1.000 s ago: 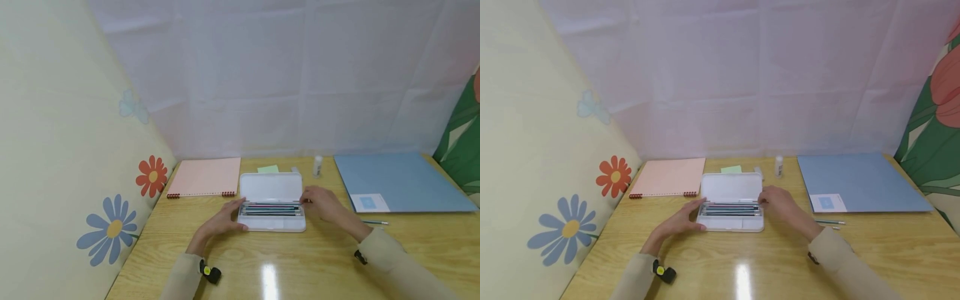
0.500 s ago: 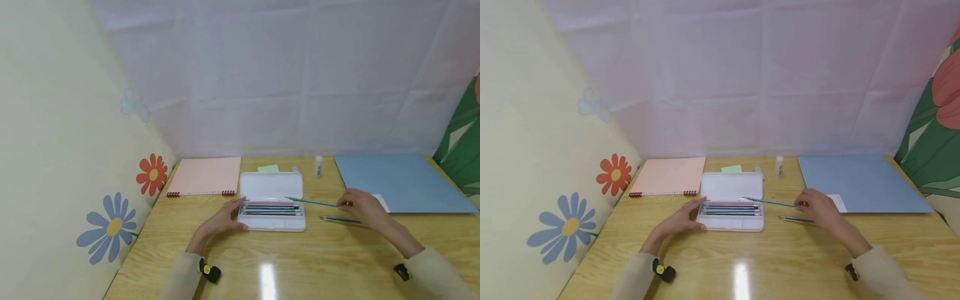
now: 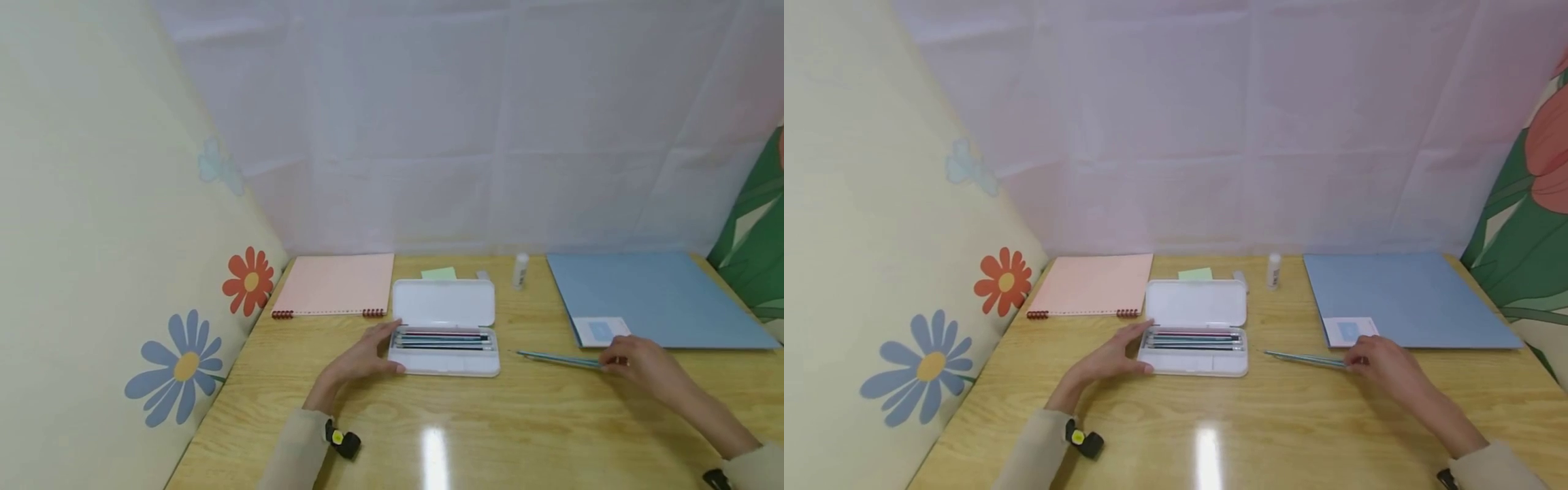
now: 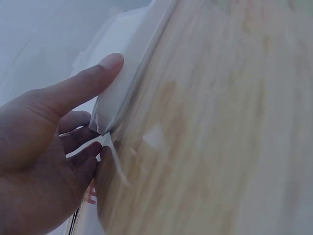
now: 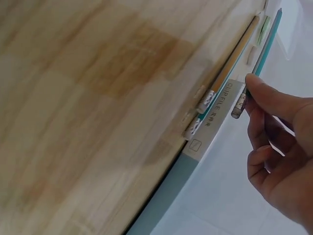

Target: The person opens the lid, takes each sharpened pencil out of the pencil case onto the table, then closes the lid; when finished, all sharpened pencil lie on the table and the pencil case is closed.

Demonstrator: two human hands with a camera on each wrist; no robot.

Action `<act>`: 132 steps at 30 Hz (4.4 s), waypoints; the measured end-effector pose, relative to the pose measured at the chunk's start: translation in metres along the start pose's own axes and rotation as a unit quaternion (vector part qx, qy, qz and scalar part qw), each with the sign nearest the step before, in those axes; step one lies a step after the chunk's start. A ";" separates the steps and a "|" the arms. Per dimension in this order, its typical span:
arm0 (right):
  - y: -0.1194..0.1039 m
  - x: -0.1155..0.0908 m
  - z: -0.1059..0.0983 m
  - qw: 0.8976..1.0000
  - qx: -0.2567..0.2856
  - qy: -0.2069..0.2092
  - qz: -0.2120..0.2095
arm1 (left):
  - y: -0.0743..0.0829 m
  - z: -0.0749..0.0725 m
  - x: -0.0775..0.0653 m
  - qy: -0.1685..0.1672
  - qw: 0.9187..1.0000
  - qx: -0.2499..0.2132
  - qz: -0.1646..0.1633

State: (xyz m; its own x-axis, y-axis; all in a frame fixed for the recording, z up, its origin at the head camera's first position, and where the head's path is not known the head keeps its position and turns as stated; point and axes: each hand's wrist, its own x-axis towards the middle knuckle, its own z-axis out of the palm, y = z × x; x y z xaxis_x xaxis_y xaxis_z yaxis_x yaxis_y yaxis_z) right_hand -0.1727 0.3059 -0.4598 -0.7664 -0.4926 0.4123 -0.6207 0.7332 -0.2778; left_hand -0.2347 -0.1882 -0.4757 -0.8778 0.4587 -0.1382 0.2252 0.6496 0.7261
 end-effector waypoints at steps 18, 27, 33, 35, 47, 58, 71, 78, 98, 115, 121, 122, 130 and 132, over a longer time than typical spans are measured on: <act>0.017 -0.015 0.010 1.000 0.003 -0.001 0.027 | -0.001 0.000 0.001 -0.003 1.000 0.011 0.006; 0.014 -0.014 0.010 0.999 -0.048 -0.003 -0.002 | 0.001 0.000 -0.001 -0.002 1.000 0.010 0.003; 0.006 -0.007 0.008 0.998 -0.044 -0.040 0.028 | 0.002 -0.001 -0.001 -0.003 1.000 0.010 0.005; -0.001 0.001 0.008 0.997 -0.034 -0.051 0.040 | 0.002 -0.001 -0.001 -0.002 1.000 0.008 0.003; -0.057 0.088 0.039 0.997 0.060 -0.058 0.001 | 0.001 -0.001 0.001 -0.001 1.000 -0.003 0.003; -0.077 0.135 0.076 0.990 0.057 -0.128 0.010 | 0.000 -0.001 0.003 -0.006 1.000 0.002 0.001; -0.088 0.145 0.086 0.986 -0.032 -0.162 0.002 | 0.000 0.000 0.000 -0.004 1.000 -0.008 -0.006; -0.091 0.152 0.086 0.980 -0.038 -0.193 0.029 | 0.002 -0.001 0.000 -0.001 1.000 -0.010 -0.008; -0.095 0.162 0.084 0.964 -0.073 -0.254 0.014 | 0.001 -0.001 -0.001 -0.001 1.000 -0.004 -0.010; -0.098 0.168 0.084 0.962 -0.020 -0.263 0.076 | 0.003 -0.003 0.000 0.001 1.000 -0.001 -0.002; -0.096 0.164 0.085 0.965 0.010 -0.249 0.084 | 0.002 -0.002 0.000 -0.002 1.000 0.002 -0.006; -0.094 0.163 0.085 0.966 0.013 -0.243 0.083 | 0.002 -0.002 0.000 -0.002 1.000 0.002 -0.006; -0.079 0.150 0.086 0.979 0.089 -0.170 0.068 | 0.003 -0.002 0.000 -0.002 1.000 0.005 -0.008; -0.075 0.146 0.085 0.981 0.111 -0.146 0.064 | 0.003 -0.002 0.000 -0.001 1.000 0.002 -0.007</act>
State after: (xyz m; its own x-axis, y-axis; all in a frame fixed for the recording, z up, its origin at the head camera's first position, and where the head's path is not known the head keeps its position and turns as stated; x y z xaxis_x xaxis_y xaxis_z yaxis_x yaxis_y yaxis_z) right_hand -0.2522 0.1388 -0.4524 -0.8345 -0.5410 0.1043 -0.5129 0.6938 -0.5056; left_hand -0.2349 -0.1875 -0.4720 -0.8798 0.4513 -0.1491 0.2156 0.6586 0.7209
